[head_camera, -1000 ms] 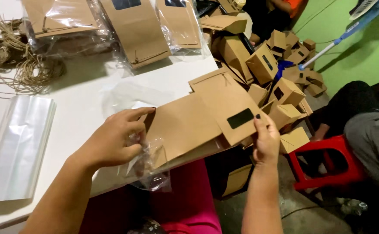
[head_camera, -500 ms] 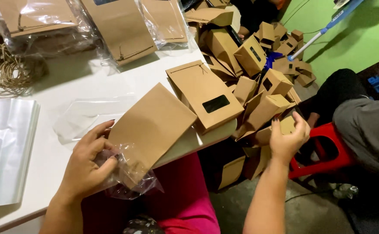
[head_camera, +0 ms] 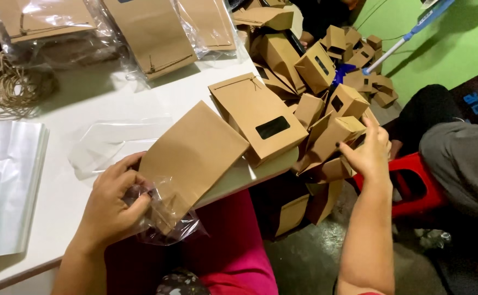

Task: The person inserts paper bags into plastic sleeves by hand, one at a time.

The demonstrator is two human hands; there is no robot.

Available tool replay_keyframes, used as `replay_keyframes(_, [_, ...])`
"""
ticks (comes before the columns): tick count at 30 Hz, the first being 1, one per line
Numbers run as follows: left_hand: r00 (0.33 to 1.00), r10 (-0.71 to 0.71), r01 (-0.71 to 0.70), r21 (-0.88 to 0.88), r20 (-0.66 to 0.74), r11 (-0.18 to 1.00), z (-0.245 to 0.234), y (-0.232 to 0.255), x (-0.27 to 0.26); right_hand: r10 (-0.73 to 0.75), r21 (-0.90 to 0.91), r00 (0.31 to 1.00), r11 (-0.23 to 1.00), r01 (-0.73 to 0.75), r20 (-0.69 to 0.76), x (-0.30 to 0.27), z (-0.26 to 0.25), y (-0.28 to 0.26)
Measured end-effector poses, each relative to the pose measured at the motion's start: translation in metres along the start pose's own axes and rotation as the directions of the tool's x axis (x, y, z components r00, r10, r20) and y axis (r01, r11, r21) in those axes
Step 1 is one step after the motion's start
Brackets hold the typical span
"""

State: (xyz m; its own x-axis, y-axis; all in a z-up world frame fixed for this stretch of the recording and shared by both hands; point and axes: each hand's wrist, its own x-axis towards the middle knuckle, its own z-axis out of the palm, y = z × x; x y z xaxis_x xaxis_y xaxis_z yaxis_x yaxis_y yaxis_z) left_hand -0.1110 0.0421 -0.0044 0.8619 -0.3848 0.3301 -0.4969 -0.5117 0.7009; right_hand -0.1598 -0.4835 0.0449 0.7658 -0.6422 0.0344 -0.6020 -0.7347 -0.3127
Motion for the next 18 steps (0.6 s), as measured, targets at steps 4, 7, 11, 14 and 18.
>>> replay_keyframes(4, [0.999,-0.047,0.047,0.010,0.011,0.999,-0.002,0.003,-0.001,-0.204,-0.211,0.930,0.938,0.275,0.304,0.058,0.002,0.008])
replay_keyframes(7, [1.000,-0.019,0.019,0.009,0.004,1.000,-0.001,0.003,0.000,-0.245,-0.355,0.864,0.837,0.417,0.440,0.086,-0.001,0.002])
replay_keyframes(11, [1.000,-0.004,0.004,0.003,-0.009,1.000,0.000,0.002,0.001,-0.231,-0.441,0.821,0.751,0.492,0.522,0.114,0.001,0.009])
replay_keyframes(14, [1.000,-0.012,0.012,0.011,-0.004,1.000,-0.001,0.001,0.000,-0.219,-0.412,0.812,0.773,0.482,0.541,0.107,-0.020,-0.011])
replay_keyframes(18, [1.000,0.003,-0.003,-0.006,0.016,1.000,-0.003,0.005,0.003,-0.226,-0.337,0.870,0.856,0.392,0.437,0.076,-0.067,-0.048])
